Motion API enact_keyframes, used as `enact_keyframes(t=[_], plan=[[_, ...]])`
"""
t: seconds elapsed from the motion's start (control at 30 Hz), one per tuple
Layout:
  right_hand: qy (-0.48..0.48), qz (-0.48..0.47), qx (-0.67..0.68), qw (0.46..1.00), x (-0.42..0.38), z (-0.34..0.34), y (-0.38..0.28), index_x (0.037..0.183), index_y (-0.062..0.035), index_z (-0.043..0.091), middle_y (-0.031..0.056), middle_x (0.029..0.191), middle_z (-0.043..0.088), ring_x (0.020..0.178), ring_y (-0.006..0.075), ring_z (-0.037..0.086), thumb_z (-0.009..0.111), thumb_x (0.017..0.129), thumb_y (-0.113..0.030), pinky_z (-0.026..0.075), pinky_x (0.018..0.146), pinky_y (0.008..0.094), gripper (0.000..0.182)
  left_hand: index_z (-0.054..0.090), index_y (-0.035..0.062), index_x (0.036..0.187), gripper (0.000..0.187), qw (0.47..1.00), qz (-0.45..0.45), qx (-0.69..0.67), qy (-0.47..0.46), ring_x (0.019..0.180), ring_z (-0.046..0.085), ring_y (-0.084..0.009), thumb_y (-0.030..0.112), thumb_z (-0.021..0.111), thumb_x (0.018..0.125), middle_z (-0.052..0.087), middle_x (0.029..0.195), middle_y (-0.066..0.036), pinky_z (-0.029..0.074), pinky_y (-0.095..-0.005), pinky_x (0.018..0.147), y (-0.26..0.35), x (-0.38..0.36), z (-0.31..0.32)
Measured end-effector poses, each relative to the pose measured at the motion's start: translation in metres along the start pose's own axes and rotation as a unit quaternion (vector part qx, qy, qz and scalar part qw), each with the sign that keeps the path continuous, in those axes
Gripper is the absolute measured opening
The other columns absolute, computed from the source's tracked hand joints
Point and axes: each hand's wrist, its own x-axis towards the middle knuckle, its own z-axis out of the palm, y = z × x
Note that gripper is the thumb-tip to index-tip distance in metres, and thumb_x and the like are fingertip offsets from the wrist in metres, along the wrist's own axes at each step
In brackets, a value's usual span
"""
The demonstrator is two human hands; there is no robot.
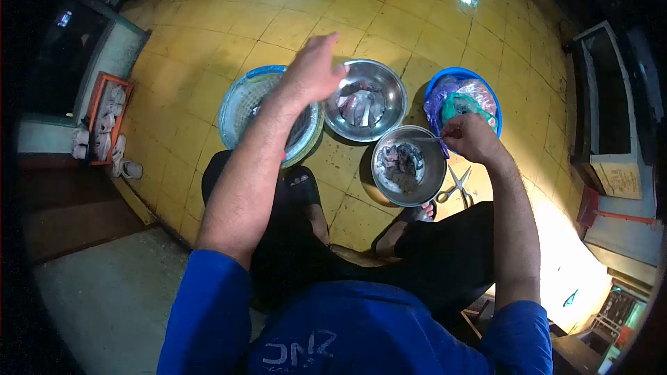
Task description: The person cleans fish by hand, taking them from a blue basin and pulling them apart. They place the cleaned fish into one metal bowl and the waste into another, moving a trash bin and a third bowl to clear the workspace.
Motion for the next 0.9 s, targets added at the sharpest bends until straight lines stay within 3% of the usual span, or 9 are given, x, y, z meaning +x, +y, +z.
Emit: enact_keyframes(t=[0.17,0.27,0.3,0.37,0.53,0.6,0.7,0.77,0.9], plan=[[0.034,0.011,0.063,0.997,0.021,0.022,-0.030,0.086,-0.0041,0.069,0.0155,0.080,0.069,0.077,0.0284,0.069,0.068,0.075,-0.012,0.054,0.072,0.0386,0.013,0.049,0.0011,0.133,0.056,0.977,-0.134,-0.157,0.055,0.118,0.057,-0.0328,0.026,0.067,0.086,0.055,0.130,-0.022,0.045,-0.0408,0.101,-0.021,0.012,-0.045],[0.030,-0.042,0.085,0.995,0.053,0.047,-0.074,0.086,-0.0055,0.070,0.0152,0.082,0.070,0.079,0.0294,0.069,0.066,0.079,-0.019,0.054,0.075,0.0401,0.016,0.053,0.0021,0.130,0.051,0.973,-0.122,-0.165,0.105,0.113,0.059,-0.0307,0.025,0.068,0.087,0.059,0.127,-0.020,0.047,-0.0395,0.097,-0.027,0.012,-0.044],[0.092,-0.090,0.144,0.981,0.059,0.053,-0.097,0.088,-0.0031,0.070,0.0142,0.075,0.068,0.069,0.0229,0.068,0.068,0.080,-0.018,0.053,0.066,0.0364,0.017,0.053,0.0023,0.129,0.050,0.973,-0.112,-0.163,0.116,0.112,0.060,-0.0299,0.025,0.068,0.087,0.059,0.127,-0.019,0.047,-0.0390,0.097,-0.028,0.014,-0.041],[0.144,-0.154,0.171,0.962,0.090,0.080,-0.121,0.099,-0.0039,0.072,0.0169,0.090,0.071,0.081,0.0306,0.070,0.065,0.083,-0.018,0.054,0.074,0.0389,0.023,0.054,0.0021,0.129,0.048,0.971,-0.098,-0.183,0.116,0.112,0.060,-0.0295,0.023,0.068,0.087,0.059,0.127,-0.019,0.048,-0.0383,0.096,-0.033,0.013,-0.035],[0.131,-0.159,0.202,0.957,0.114,0.083,-0.117,0.101,-0.0047,0.072,0.0180,0.095,0.070,0.086,0.0310,0.069,0.063,0.086,-0.021,0.053,0.079,0.0398,0.024,0.054,0.0036,0.129,0.046,0.972,-0.110,-0.188,0.086,0.114,0.059,-0.0291,0.020,0.067,0.088,0.059,0.128,-0.019,0.048,-0.0385,0.095,-0.035,0.009,-0.041],[0.103,-0.025,0.113,0.988,0.118,0.058,-0.070,0.105,-0.0094,0.072,0.0172,0.100,0.070,0.089,0.0338,0.068,0.064,0.084,-0.026,0.053,0.085,0.0401,0.028,0.053,0.0028,0.131,0.046,0.972,-0.123,-0.187,0.071,0.117,0.056,-0.0270,0.019,0.065,0.090,0.057,0.130,-0.018,0.046,-0.0375,0.097,-0.027,0.007,-0.047],[0.234,0.100,0.032,0.967,0.125,0.049,0.061,0.100,-0.0072,0.072,0.0180,0.095,0.070,0.090,0.0349,0.068,0.061,0.084,-0.022,0.053,0.081,0.0433,0.024,0.053,0.0036,0.131,0.046,0.973,-0.136,-0.178,0.056,0.118,0.056,-0.0269,0.020,0.065,0.090,0.057,0.130,-0.017,0.047,-0.0374,0.096,-0.019,0.005,-0.049],[0.249,0.251,0.092,0.931,0.119,0.057,0.148,0.094,-0.0044,0.071,0.0182,0.090,0.071,0.084,0.0343,0.069,0.059,0.085,-0.026,0.053,0.079,0.0443,0.026,0.054,0.0052,0.130,0.046,0.975,-0.134,-0.168,0.056,0.116,0.057,-0.0288,0.022,0.066,0.089,0.058,0.127,-0.018,0.049,-0.0384,0.093,-0.017,0.004,-0.048],[0.252,0.277,0.156,0.914,0.089,0.029,0.115,0.083,0.0011,0.070,0.0186,0.078,0.070,0.067,0.0278,0.070,0.059,0.081,-0.019,0.055,0.063,0.0402,0.023,0.055,0.0068,0.130,0.045,0.975,-0.131,-0.171,0.049,0.116,0.057,-0.0281,0.023,0.066,0.089,0.058,0.127,-0.017,0.050,-0.0384,0.089,-0.014,0.008,-0.047]])
